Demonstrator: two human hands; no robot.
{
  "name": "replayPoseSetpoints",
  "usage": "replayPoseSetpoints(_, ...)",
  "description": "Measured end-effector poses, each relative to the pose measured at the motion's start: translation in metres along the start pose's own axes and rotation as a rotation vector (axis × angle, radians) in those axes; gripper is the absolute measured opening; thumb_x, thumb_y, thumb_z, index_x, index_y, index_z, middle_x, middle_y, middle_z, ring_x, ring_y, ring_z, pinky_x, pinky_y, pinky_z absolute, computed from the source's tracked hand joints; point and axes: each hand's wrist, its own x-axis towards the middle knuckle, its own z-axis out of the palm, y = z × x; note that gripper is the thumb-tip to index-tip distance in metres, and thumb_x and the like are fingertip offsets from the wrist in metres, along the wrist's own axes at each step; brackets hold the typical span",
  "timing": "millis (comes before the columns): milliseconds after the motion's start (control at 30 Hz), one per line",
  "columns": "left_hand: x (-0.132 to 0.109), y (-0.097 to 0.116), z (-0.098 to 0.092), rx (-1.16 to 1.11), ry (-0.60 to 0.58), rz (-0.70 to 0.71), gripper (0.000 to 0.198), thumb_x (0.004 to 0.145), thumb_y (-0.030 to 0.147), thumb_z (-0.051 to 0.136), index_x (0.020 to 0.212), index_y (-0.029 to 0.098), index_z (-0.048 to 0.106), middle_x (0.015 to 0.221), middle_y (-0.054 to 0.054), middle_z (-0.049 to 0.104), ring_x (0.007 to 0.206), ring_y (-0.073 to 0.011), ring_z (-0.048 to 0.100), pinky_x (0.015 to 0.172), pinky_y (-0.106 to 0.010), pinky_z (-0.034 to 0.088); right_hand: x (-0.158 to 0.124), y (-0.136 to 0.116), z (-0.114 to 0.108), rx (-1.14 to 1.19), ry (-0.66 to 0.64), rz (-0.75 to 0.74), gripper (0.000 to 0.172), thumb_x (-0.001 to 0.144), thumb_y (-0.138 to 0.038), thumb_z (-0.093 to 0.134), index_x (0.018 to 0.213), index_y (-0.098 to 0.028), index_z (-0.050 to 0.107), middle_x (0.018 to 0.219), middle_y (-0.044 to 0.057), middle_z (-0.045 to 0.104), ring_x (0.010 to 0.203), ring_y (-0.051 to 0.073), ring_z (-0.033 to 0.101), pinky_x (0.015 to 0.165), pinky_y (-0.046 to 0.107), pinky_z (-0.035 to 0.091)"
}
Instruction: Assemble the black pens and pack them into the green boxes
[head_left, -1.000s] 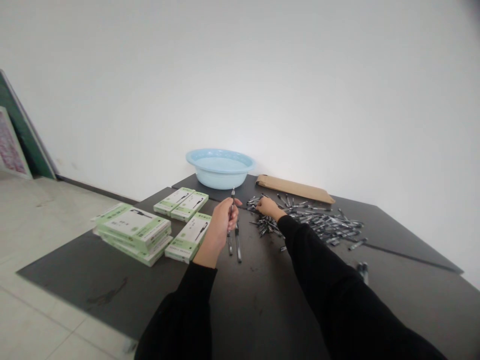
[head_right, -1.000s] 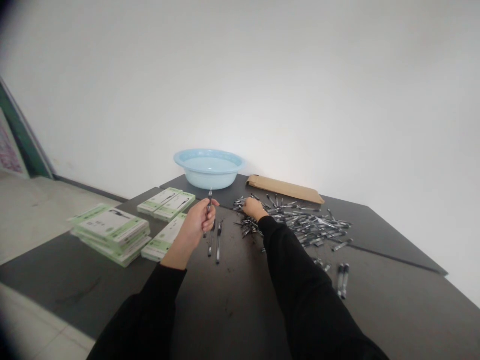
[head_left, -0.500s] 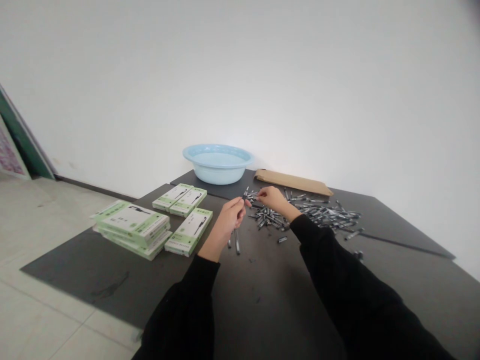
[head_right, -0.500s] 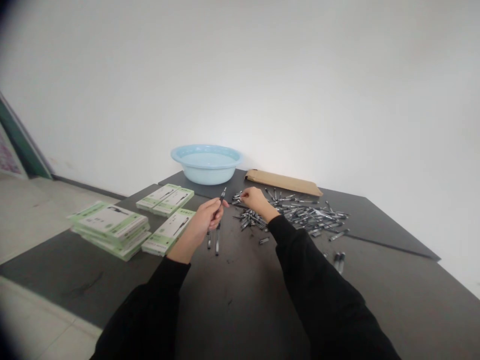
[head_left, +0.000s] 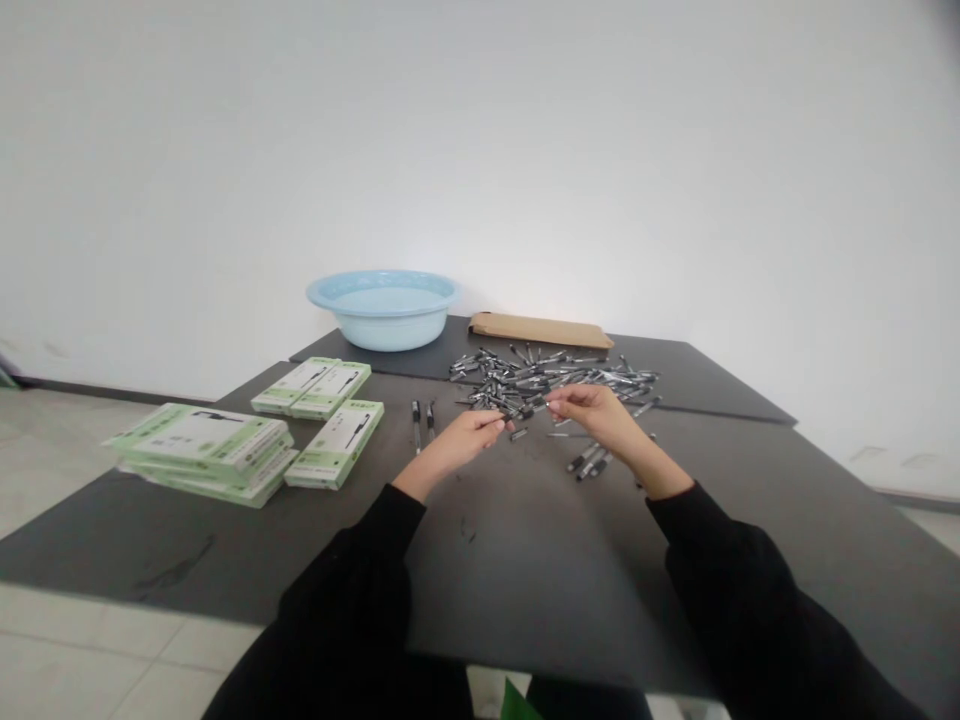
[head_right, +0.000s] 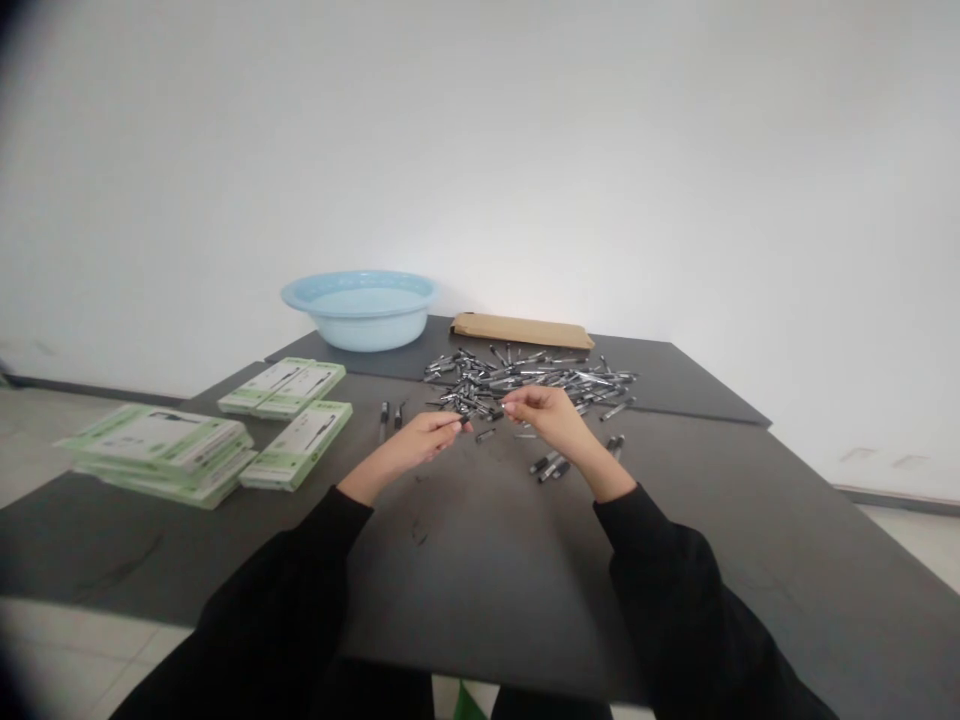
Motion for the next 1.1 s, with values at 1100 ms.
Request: replayPoseSetpoints(1100,-0.003,0.014,0.019,0.057,-0.132,-0.03,0.034,0.088,0.038,0.053,0.101,0.012,0.071,0.058,0.004,0.043,0.05,-0.0089,0.035,0.048,-0.02,0.025,-0.023,0.018,0.011,-0.055,-0.072,0.001,0.025,0.072,-0.04,0.072,0.081,-0.017,0.071,0.071,0.002,0.068,0.063,0.013,0.055,0.063,0.028,0.043)
